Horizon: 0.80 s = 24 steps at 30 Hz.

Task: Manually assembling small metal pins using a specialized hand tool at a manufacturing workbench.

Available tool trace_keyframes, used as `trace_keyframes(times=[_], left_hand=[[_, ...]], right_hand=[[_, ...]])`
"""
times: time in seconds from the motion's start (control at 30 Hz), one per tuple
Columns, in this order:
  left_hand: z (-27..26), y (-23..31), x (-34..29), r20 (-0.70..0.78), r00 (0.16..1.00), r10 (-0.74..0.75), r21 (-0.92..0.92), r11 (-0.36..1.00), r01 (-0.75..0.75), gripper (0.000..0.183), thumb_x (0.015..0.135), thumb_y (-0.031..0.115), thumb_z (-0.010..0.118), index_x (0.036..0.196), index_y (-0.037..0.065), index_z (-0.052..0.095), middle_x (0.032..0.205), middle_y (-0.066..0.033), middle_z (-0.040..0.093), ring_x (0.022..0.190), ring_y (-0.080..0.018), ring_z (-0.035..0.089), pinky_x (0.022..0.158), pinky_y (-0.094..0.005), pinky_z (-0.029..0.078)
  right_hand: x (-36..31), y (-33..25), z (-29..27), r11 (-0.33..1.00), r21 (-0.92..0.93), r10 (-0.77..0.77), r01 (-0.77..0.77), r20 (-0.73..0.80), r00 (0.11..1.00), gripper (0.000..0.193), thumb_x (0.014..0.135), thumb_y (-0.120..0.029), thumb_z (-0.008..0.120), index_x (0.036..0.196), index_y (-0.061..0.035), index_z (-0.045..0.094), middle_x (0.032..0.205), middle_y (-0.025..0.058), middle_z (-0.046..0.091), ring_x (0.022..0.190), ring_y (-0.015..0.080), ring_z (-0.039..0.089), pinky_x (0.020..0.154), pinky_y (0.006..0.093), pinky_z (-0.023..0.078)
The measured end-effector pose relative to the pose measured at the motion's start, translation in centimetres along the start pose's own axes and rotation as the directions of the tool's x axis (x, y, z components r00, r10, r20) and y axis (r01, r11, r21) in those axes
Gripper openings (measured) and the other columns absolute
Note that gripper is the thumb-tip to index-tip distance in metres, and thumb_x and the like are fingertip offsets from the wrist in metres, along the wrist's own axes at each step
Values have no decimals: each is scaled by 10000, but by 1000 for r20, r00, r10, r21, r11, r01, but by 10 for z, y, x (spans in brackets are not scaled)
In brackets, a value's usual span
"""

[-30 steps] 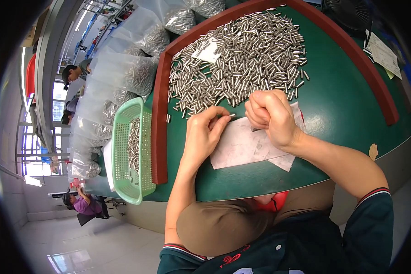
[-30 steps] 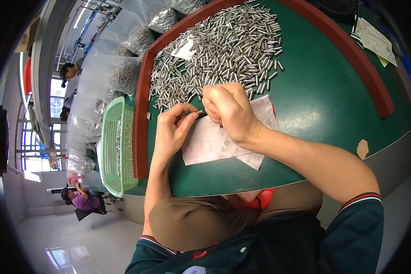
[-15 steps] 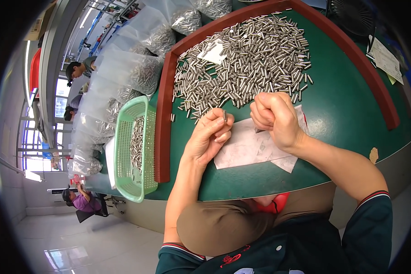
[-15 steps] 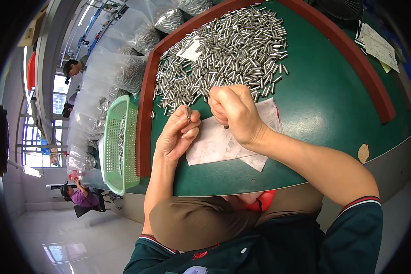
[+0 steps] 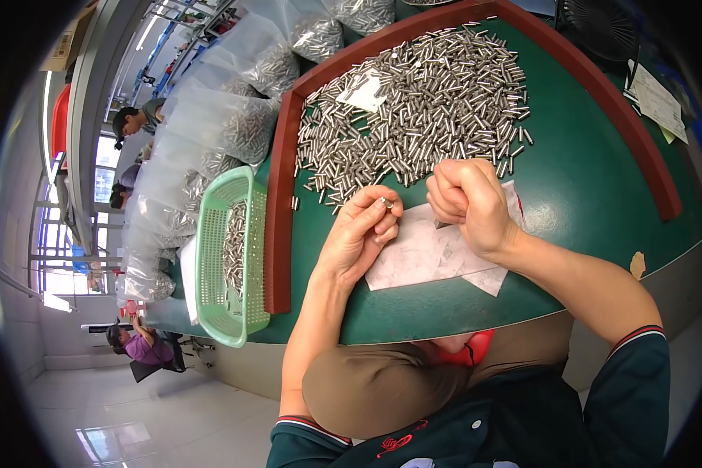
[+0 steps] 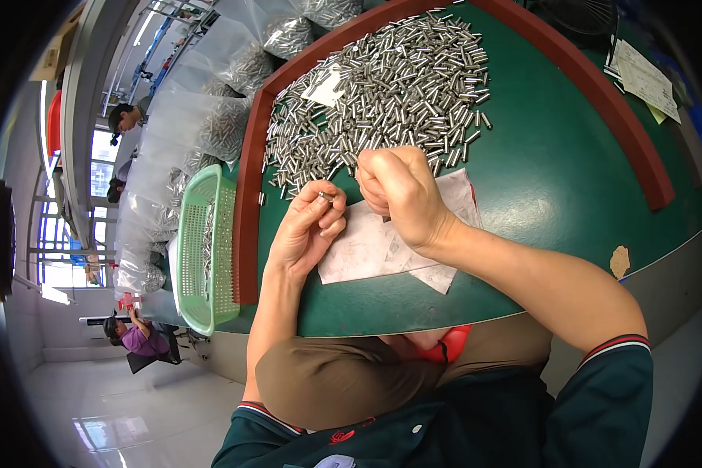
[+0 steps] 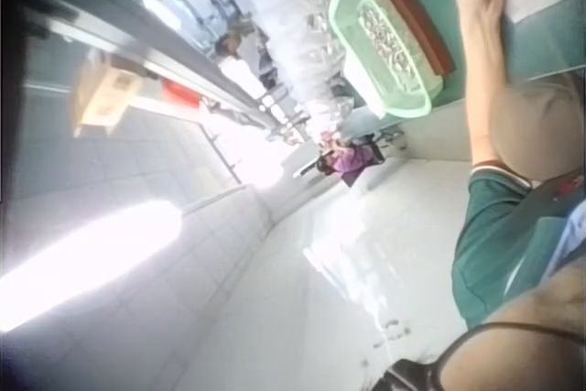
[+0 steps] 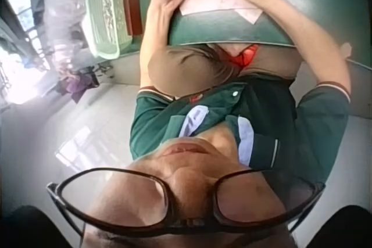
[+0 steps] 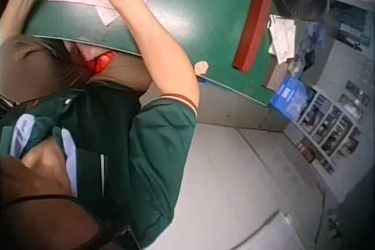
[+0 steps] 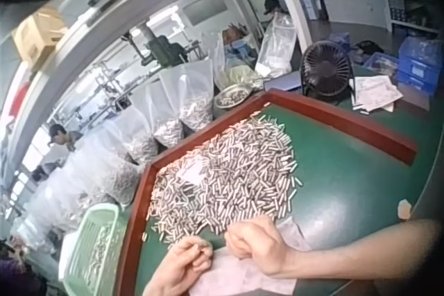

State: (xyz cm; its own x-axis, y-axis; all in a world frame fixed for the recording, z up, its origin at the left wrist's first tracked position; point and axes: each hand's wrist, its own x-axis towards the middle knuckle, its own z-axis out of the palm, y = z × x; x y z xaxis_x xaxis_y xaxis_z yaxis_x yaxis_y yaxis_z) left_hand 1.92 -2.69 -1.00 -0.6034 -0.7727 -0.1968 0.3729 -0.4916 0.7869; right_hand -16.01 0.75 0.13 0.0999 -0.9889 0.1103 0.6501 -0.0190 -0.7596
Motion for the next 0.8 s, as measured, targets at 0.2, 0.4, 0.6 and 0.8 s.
trace_keyframes(times=[0.2,0.4,0.6,0.8], left_hand=[[-1,3,-1,10,1000,-22,7,1000,21,164,866,117,474,971,8,539,754,-77,536,528,-52,341,475,-174,289],[1,9,-3,-15,999,-46,53,998,46,219,864,151,449,967,-26,527,786,-116,557,533,-62,356,475,-185,296],[-4,16,-4,-93,993,75,-159,983,-89,250,870,243,406,748,36,475,685,-65,445,583,-99,341,478,-207,301],[-6,12,7,-139,799,585,929,356,-99,141,776,138,617,753,2,587,516,37,423,472,-33,319,431,-210,258]], right_hand=[[1,-1,0,1000,-5,2,-2,2,1000,385,832,-173,338,463,-103,250,415,-10,244,387,75,183,389,239,169],[1,0,1,1000,-4,7,-7,4,1000,384,830,-177,337,464,-105,246,415,-10,241,387,75,181,389,239,168],[1,-2,0,1000,-14,9,-9,4,1000,386,830,-181,338,463,-105,244,414,-11,237,388,76,178,389,239,166],[1,-2,0,1000,-20,15,-14,17,1000,384,828,-176,335,462,-107,241,413,-11,236,389,77,174,389,239,167]])
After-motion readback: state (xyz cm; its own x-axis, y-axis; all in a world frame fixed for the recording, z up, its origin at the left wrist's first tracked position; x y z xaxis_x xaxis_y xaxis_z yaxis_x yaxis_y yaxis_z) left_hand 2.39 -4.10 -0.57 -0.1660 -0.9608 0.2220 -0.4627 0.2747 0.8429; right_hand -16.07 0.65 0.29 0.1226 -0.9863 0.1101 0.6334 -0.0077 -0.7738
